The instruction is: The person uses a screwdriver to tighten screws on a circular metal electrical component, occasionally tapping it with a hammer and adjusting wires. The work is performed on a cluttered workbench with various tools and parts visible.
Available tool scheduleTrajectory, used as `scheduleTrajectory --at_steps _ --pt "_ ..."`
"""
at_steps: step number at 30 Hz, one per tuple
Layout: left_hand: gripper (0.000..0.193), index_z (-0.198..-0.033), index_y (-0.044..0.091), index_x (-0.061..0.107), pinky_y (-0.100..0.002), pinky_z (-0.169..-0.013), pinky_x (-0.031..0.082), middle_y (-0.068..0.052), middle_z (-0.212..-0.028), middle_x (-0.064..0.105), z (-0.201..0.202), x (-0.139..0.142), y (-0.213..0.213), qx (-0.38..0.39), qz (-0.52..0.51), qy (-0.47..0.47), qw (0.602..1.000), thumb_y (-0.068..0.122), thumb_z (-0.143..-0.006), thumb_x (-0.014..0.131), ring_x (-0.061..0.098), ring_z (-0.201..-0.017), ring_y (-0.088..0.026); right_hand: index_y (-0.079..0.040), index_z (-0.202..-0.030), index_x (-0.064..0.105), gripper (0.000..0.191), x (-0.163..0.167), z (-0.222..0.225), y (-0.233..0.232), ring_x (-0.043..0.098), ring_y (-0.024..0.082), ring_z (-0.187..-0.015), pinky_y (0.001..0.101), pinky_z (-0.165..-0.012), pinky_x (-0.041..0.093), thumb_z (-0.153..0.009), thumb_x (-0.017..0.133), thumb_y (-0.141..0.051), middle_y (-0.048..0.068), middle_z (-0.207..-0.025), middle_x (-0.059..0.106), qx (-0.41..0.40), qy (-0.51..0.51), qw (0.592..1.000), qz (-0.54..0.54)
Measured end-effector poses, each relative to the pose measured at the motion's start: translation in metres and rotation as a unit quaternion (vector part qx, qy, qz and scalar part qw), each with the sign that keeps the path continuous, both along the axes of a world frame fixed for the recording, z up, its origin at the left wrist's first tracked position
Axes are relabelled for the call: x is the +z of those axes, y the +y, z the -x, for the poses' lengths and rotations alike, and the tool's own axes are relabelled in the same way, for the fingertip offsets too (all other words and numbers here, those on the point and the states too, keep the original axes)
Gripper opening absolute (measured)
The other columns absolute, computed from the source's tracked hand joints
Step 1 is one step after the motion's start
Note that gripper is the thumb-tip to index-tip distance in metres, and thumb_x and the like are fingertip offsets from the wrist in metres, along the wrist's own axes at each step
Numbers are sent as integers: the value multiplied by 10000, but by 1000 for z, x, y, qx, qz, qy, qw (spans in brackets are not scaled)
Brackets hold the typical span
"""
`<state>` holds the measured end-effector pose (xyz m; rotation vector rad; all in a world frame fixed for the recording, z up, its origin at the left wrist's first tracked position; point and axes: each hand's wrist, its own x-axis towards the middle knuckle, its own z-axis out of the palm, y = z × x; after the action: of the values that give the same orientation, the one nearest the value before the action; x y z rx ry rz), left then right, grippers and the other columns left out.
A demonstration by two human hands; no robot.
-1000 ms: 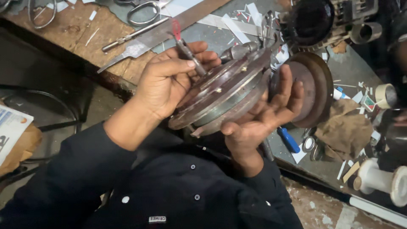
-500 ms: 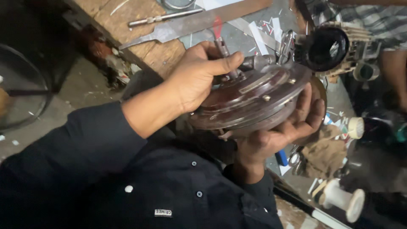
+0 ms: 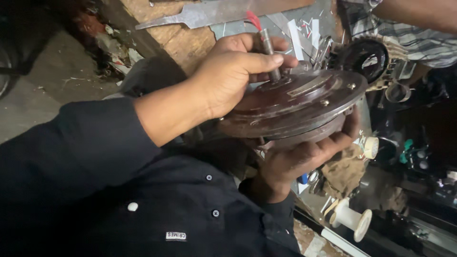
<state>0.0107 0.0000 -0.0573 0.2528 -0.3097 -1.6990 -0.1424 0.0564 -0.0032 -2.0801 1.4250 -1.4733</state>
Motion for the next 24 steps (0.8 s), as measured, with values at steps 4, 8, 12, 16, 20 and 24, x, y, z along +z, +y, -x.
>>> scheduleTrajectory --at_steps 4,8,12,16,20,24 --pt "215 -1159 20 667 -344 -942 567 -133 -1072 770 1 1 -2 16 5 -8 1000 41 -945 678 713 -986 -188 -19 -1557 258 871 2 -3 3 457 277 -1410 422 -1199 440 -1085 447 -727 177 -1543 399 73 -54 996 -15" --pt "226 -1143 24 668 -334 -913 568 -130 -1060 782 2 -2 -4 8 -1 2 1000 30 -918 647 729 -979 -192 -48 -1560 232 857 4 -5 5 456 288 -1420 429 -1198 465 -1085 463 -722 187 -1588 375 105 -82 990 -46" --pt "232 -1147 6 683 -308 -805 485 -138 -1054 784 5 -7 -6 25 1 -15 1000 13 -916 660 683 -941 -178 -58 -1560 241 839 5 -8 6 465 287 -1407 424 -1184 482 -1083 504 -696 175 -1579 380 130 -110 984 -59" --pt "152 -1049 9 674 -337 -840 582 -124 -962 767 8 -7 -7 28 -15 8 999 34 -904 711 738 -905 -200 -87 -1564 215 829 6 -10 6 462 296 -1412 437 -1230 500 -1072 552 -661 173 -1581 359 151 -132 976 -82" --pt "172 -964 30 700 -310 -810 591 -87 -918 766 -1 8 0 80 -28 -160 984 140 -867 788 726 -859 -179 -95 -1579 170 942 7 -11 6 423 314 -1445 459 -1219 490 -982 639 -652 161 -1593 255 129 -104 983 -84" --pt "406 -880 69 728 -325 -778 530 -63 -848 733 -26 42 30 100 -59 -619 777 473 -885 761 719 -802 -213 -126 -1567 86 1082 8 -11 6 402 318 -1461 503 -1221 482 -886 793 -580 156 -1579 246 200 -131 966 -94"
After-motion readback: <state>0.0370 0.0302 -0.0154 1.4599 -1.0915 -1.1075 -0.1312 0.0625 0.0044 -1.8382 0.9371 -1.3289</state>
